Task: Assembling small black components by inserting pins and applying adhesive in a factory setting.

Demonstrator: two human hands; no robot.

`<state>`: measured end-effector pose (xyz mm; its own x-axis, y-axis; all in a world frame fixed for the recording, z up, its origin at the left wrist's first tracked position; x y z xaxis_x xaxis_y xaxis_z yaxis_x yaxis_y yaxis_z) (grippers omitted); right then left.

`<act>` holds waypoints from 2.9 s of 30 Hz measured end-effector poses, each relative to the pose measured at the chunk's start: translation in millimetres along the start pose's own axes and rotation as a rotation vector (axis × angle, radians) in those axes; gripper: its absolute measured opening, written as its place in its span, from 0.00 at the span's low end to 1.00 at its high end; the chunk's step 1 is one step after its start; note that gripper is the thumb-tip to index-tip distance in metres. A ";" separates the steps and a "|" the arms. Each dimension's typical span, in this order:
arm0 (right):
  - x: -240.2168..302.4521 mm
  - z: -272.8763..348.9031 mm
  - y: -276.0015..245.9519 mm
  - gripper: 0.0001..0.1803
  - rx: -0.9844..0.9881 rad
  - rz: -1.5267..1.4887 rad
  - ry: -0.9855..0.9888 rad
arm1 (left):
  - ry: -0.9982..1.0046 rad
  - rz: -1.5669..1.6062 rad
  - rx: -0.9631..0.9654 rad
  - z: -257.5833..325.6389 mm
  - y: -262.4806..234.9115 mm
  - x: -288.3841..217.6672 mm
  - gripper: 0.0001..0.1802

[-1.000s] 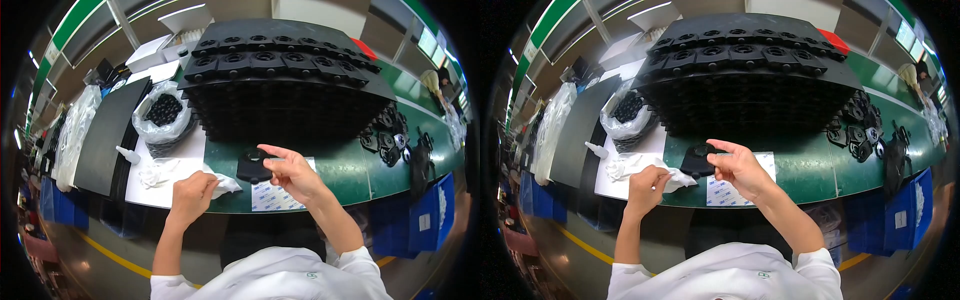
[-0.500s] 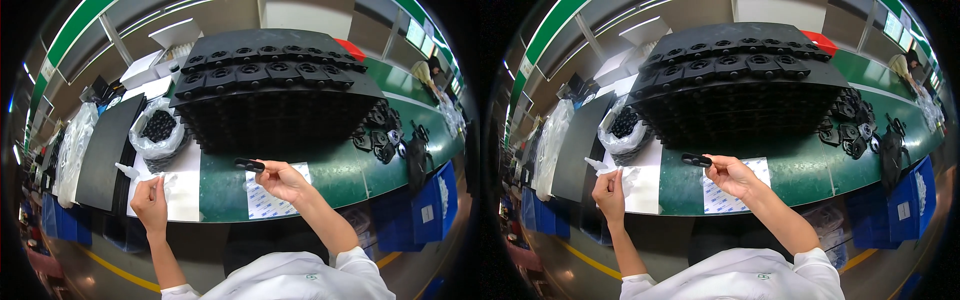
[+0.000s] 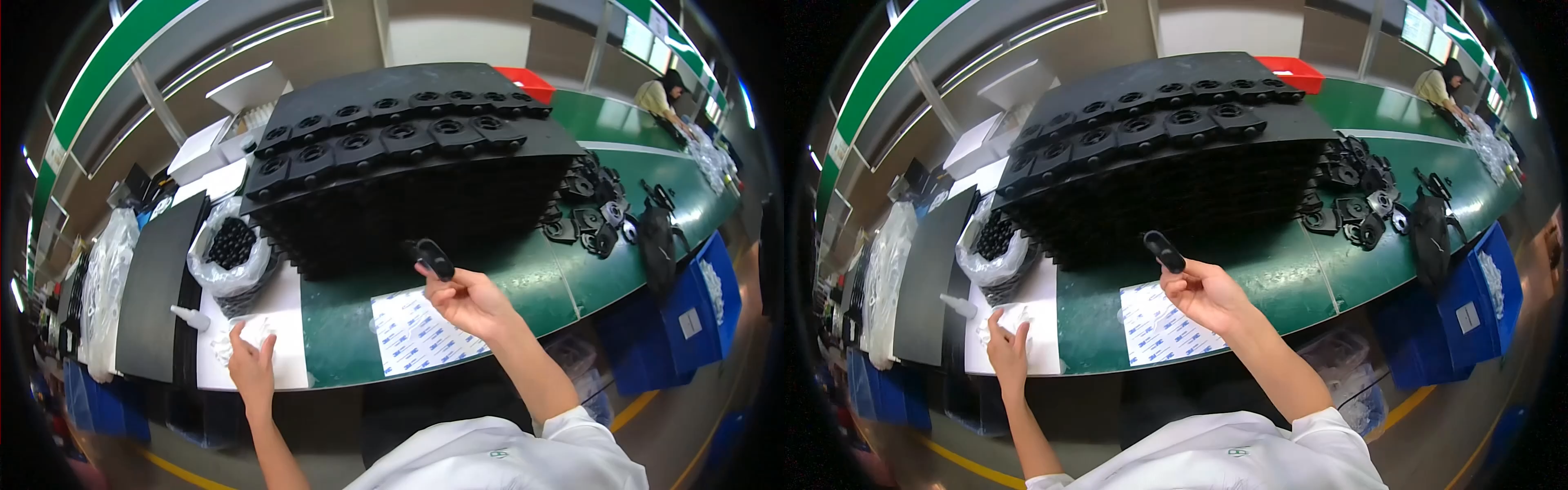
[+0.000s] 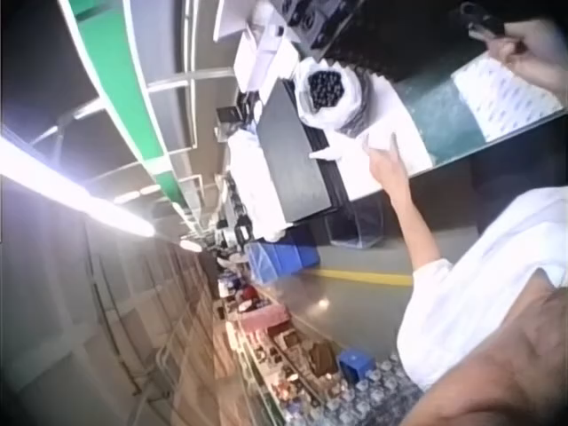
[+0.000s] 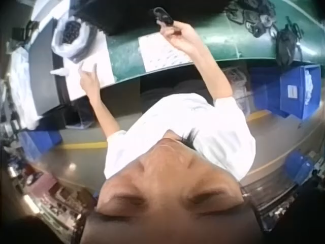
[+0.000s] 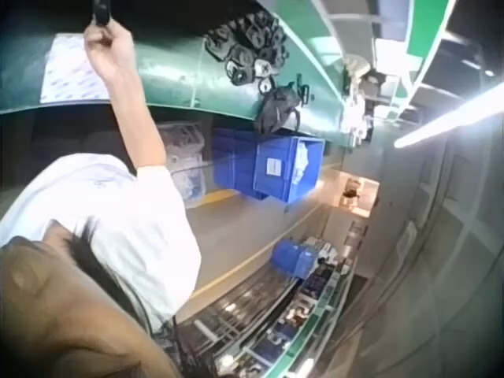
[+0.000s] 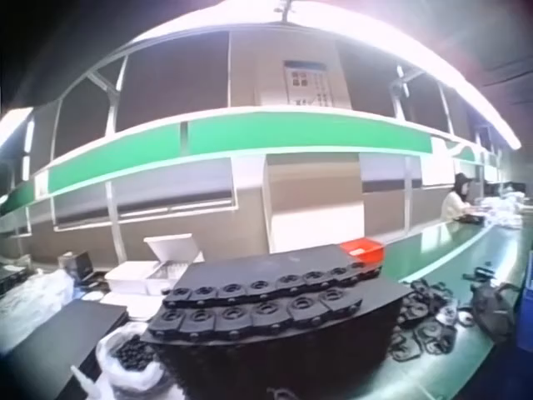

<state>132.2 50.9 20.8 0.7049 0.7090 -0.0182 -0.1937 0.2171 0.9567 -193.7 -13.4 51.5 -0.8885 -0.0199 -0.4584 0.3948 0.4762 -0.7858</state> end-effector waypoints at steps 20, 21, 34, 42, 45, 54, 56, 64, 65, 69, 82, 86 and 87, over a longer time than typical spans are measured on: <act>255.8 126.1 169.4 0.15 -0.883 1.877 -0.943 | -0.472 1.515 0.381 45.2 82.9 -113.9 0.12; 256.7 134.8 171.9 0.16 -0.904 1.885 -1.027 | -0.431 1.520 0.425 48.5 89.7 -121.4 0.11; 210.5 187.5 -27.5 0.17 -1.434 2.520 -1.372 | -0.704 1.882 0.514 91.7 134.9 -155.2 0.14; 117.8 189.1 -24.3 0.14 -1.263 2.535 -1.106 | -0.659 1.891 0.469 90.9 139.1 -155.1 0.11; 119.5 182.0 -11.7 0.19 -1.080 2.467 -0.938 | -0.725 1.933 0.457 95.4 144.9 -146.9 0.05; 103.4 145.9 23.2 0.11 -0.822 2.492 -0.678 | -0.705 1.963 0.404 94.6 142.4 -135.0 0.08; 75.2 124.7 32.1 0.09 -0.637 2.318 -0.798 | -0.715 1.968 0.378 95.3 142.3 -129.8 0.10; 6.4 42.0 -41.4 0.07 -0.381 1.367 -0.587 | -0.756 1.943 0.352 95.4 143.3 -129.7 0.10; 3.2 38.2 -41.8 0.07 -0.396 1.366 -0.600 | -0.756 1.954 0.350 95.6 143.4 -128.7 0.10; -6.2 33.7 -33.4 0.06 -0.411 1.517 -0.676 | -0.749 1.965 0.346 96.7 143.1 -124.5 0.10; -4.1 37.1 -30.1 0.05 -0.457 1.654 -0.807 | -0.754 1.968 0.319 95.9 141.1 -119.2 0.10; -17.6 40.2 -11.2 0.09 -0.391 1.880 -0.958 | -0.766 1.950 0.320 94.6 141.2 -121.0 0.12; -23.0 40.0 -7.1 0.09 -0.349 1.934 -0.989 | -0.766 1.950 0.321 94.0 140.8 -122.2 0.12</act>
<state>144.6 6.2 26.1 -0.4492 -0.3057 0.8395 -0.8853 0.0256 -0.4644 -7.6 -26.5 -42.1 0.8312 -0.1134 -0.5442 0.5557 0.1946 0.8083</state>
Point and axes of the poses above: each hand's wrist, its own z-axis away from the middle knuckle, its own y-axis out of the palm, x = y × z, the point moved 10 cm from there along -z, towards the middle knuckle, and after that the axes turned 11 degrees about y, right-handed, at the moved point
